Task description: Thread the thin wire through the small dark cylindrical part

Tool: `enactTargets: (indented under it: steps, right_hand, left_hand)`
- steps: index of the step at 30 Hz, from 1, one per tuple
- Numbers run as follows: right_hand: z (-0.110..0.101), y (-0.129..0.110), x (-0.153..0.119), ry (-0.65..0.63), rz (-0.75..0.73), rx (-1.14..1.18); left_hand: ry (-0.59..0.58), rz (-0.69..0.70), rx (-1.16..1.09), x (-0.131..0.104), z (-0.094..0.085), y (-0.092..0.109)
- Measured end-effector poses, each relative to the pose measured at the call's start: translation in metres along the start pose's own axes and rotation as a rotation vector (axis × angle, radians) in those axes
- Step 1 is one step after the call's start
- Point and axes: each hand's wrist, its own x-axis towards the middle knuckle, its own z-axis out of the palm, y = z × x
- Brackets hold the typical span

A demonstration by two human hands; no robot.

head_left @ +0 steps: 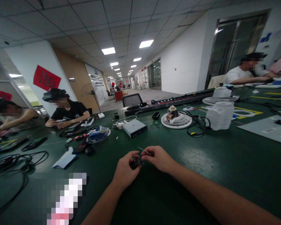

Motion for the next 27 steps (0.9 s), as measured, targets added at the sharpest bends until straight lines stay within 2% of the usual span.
enactTargets:
  steps: [4, 12, 18, 20, 24, 27]
  right_hand:
    - [-0.001, -0.004, -0.002, 0.006, -0.058, -0.062]
    - [-0.002, -0.001, 0.000, 0.081, -0.046, -0.137]
    - [0.003, 0.006, 0.001, -0.005, -0.050, -0.046]
    - [0.004, 0.006, 0.001, 0.013, -0.056, -0.043]
    - [0.003, 0.004, 0.002, 0.053, 0.038, 0.039]
    - [0.002, 0.007, 0.004, -0.045, 0.136, 0.207]
  left_hand:
    - [-0.006, 0.011, -0.006, -0.001, -0.001, 0.001]
    - [0.028, 0.038, -0.029, -0.003, -0.002, -0.001]
    - [0.029, 0.041, -0.011, -0.002, -0.002, 0.000]
    - [0.022, 0.048, -0.006, -0.002, -0.003, 0.000]
    - [0.013, 0.050, -0.008, -0.003, -0.004, -0.001]
    - [0.007, 0.055, 0.000, -0.004, -0.005, -0.002]
